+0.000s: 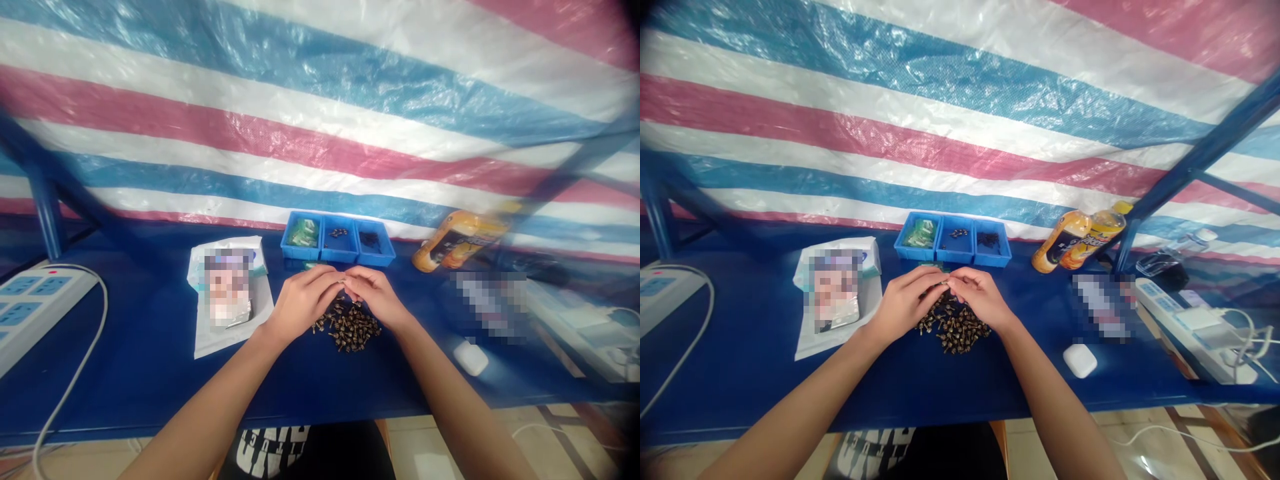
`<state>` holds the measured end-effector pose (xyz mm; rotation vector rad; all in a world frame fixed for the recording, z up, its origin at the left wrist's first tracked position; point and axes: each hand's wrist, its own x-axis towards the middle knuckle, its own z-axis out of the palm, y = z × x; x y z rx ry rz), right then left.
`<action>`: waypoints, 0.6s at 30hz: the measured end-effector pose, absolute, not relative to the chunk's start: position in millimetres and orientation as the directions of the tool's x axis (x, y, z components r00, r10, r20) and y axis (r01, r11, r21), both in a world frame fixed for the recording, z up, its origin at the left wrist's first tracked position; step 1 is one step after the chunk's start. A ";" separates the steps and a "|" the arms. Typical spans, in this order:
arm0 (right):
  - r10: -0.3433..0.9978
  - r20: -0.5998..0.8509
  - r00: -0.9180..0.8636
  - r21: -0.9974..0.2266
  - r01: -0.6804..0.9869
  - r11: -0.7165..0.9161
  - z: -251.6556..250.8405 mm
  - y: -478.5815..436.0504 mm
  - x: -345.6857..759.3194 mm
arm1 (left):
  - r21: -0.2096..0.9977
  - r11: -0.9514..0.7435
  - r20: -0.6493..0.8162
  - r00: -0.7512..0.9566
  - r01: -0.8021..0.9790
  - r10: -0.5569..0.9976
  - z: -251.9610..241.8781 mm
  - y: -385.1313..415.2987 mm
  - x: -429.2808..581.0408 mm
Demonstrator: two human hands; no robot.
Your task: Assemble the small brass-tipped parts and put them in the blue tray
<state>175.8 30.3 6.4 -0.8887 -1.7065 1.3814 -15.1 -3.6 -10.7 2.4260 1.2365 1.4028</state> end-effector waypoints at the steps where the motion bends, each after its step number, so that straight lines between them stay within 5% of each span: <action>1: 0.881 0.147 -0.450 -0.979 0.061 0.194 5.3 29.3 174.4 | 0.443 -0.659 0.687 0.242 0.608 0.685 -11.2 -3.5 -15.1; 9: 0.855 0.332 -0.399 -0.743 0.447 0.498 2.5 21.0 169.1 | 0.508 -0.567 0.592 0.215 0.648 0.776 -11.8 -4.4 -13.0; 18: 0.827 0.415 -0.381 -0.742 0.384 0.549 1.0 24.1 167.7 | 0.567 -0.532 0.588 0.144 0.628 0.796 -12.2 -4.3 -9.4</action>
